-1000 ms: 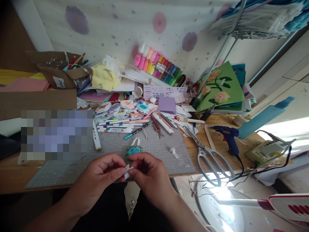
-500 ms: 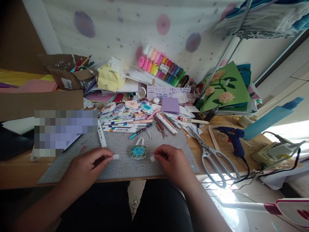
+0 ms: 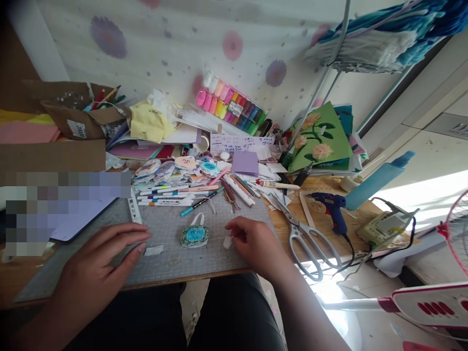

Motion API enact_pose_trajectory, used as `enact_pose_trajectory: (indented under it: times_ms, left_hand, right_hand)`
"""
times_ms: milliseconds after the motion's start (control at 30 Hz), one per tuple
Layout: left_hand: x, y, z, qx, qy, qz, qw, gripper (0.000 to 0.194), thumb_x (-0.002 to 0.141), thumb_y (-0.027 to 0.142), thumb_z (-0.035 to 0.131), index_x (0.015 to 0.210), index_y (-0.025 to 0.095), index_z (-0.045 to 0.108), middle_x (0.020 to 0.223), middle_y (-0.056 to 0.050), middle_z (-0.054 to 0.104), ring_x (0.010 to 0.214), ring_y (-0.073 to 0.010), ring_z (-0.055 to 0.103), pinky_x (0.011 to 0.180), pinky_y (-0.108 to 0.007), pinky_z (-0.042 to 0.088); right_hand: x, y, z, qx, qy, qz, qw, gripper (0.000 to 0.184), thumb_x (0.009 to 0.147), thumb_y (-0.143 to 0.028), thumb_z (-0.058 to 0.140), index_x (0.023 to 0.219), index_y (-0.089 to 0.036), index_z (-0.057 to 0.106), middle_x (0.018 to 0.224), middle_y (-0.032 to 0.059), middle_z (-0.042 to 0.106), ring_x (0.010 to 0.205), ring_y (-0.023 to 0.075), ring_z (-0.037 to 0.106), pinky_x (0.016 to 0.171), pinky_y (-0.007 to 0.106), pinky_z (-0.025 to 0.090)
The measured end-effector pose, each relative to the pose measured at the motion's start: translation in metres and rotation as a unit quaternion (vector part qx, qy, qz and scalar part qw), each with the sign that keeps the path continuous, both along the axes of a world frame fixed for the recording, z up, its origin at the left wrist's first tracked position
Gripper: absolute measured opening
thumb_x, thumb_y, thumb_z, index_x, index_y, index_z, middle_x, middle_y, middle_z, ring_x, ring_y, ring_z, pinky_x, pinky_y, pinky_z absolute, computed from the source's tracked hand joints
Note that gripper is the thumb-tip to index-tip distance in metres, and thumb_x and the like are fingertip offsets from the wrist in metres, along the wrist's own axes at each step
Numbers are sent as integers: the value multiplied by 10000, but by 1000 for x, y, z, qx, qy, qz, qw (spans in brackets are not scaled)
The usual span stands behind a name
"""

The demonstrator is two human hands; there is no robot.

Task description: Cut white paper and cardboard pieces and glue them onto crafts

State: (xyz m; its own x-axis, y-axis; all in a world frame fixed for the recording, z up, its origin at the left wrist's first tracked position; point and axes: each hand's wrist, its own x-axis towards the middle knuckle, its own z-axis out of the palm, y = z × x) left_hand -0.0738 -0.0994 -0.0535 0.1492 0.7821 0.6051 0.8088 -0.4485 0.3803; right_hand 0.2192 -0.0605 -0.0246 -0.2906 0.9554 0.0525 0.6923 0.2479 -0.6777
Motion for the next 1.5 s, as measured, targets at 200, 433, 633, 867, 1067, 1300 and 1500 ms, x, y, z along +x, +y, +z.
enact_pose_trajectory:
  times_ms: [200, 433, 633, 867, 1067, 1300, 1500]
  left_hand:
    - [60, -12, 18, -168, -147, -93, 970, 169, 814, 230, 597, 972, 260, 651, 867, -8, 688, 696, -157, 613, 696, -272, 486]
    - [86, -8, 22, -344, -347, -75, 869, 58, 767, 254, 603, 806, 211, 597, 732, 2, 633, 705, -163, 610, 640, -259, 487]
    - [88, -5, 7, -301, -182, -54, 935, 31, 780, 209, 588, 760, 230, 576, 725, 13, 653, 657, -163, 608, 614, -268, 439]
    - [99, 2, -3, -159, 58, -74, 983, 131, 850, 165, 508, 735, 216, 542, 698, -10, 617, 681, -180, 577, 626, -289, 408]
    - [82, 3, 2, -95, 35, -82, 991, 181, 914, 183, 433, 830, 196, 593, 777, -41, 640, 742, -185, 590, 683, -300, 433]
    - [54, 23, 15, -142, 103, 13, 984, 301, 870, 337, 506, 1108, 183, 607, 1119, -108, 636, 1064, -301, 551, 858, -430, 448]
    - [65, 33, 20, -208, 162, 0, 965, 358, 773, 357, 626, 1086, 182, 638, 1141, -112, 630, 1084, -329, 532, 894, -475, 439]
  right_hand:
    - [-16, -11, 6, -93, 195, 41, 976, 253, 724, -95, 576, 946, -185, 660, 791, 1, 660, 709, 134, 598, 642, 238, 454]
    - [-29, -23, 8, -88, 207, 54, 973, 250, 722, -85, 566, 940, -183, 638, 776, -1, 676, 702, 137, 606, 639, 241, 455]
    - [-7, -7, 1, 12, -56, 49, 997, 255, 742, -77, 543, 948, -203, 624, 710, -16, 670, 621, 131, 597, 600, 229, 432]
    - [-2, 7, 4, 51, -145, 37, 987, 196, 720, -113, 639, 902, -185, 638, 772, 34, 691, 691, 189, 609, 620, 274, 413]
    - [19, -8, 0, 151, -19, -19, 988, 175, 849, -178, 560, 1012, -187, 623, 982, 68, 668, 803, 184, 641, 739, 303, 491]
    - [35, -41, -28, 256, 47, -54, 964, 103, 862, -168, 583, 939, -218, 629, 911, 45, 656, 842, 189, 636, 736, 294, 500]
    - [22, -61, -39, 226, 102, -12, 969, 138, 873, -115, 550, 939, -221, 610, 876, 40, 631, 778, 154, 621, 675, 248, 504]
